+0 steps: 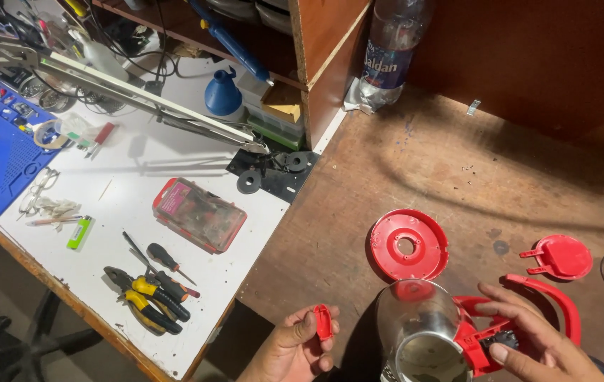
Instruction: Disassembling a red electric kettle on a workbench to inspect internal components using an electric screwdriver and pliers.
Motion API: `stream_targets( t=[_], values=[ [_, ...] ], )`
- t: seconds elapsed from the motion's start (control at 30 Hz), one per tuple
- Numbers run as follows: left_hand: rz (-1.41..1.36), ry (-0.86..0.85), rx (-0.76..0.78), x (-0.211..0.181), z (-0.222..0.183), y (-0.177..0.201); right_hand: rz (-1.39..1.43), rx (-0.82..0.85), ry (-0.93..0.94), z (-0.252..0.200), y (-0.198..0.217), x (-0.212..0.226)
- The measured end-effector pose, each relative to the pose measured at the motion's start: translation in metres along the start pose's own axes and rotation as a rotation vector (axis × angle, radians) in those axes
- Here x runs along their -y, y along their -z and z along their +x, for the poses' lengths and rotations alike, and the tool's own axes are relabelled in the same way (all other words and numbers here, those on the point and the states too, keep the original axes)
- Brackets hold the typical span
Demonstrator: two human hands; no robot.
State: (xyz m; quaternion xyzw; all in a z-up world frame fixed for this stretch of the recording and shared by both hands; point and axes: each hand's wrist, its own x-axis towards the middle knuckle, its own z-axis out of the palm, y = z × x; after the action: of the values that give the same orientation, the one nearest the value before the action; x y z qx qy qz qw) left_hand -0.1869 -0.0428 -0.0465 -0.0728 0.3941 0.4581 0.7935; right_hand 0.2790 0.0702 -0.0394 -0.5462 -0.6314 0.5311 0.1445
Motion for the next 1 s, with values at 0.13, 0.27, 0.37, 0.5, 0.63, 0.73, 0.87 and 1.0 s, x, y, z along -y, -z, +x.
stream_targets(
  t=[0.13, 0.27, 0.37, 0.5, 0.63, 0.73, 0.87, 1.0],
  values=[
    [0.010, -0.024, 0.024, 0.004, -0.001, 0.006, -0.134, 0.035, 0.093, 0.008, 0.009, -0.033],
    [0.047, -0.053, 0.052, 0.010, 0.006, 0.015, -0.046, -0.008, 0.093, 0.001, 0.008, -0.020],
    [0.054, -0.070, 0.061, 0.013, 0.006, 0.017, 0.029, -0.023, 0.040, -0.003, 0.005, -0.002],
    [0.035, -0.067, 0.126, 0.014, 0.009, 0.016, -0.031, 0.030, -0.015, -0.008, 0.004, 0.049],
    [0.027, -0.050, 0.124, 0.016, 0.010, 0.017, -0.041, 0.055, 0.008, -0.006, 0.005, 0.040],
    [0.023, -0.053, 0.121, 0.017, 0.014, 0.018, -0.054, 0.066, 0.027, -0.007, 0.005, 0.043],
    [0.048, -0.052, 0.040, 0.015, 0.014, 0.012, -0.103, 0.017, -0.029, -0.007, -0.004, 0.039],
    [0.995, -0.405, -0.105, 0.015, 0.013, -0.004, -0.171, -0.056, 0.232, -0.002, -0.007, -0.002]
  ],
)
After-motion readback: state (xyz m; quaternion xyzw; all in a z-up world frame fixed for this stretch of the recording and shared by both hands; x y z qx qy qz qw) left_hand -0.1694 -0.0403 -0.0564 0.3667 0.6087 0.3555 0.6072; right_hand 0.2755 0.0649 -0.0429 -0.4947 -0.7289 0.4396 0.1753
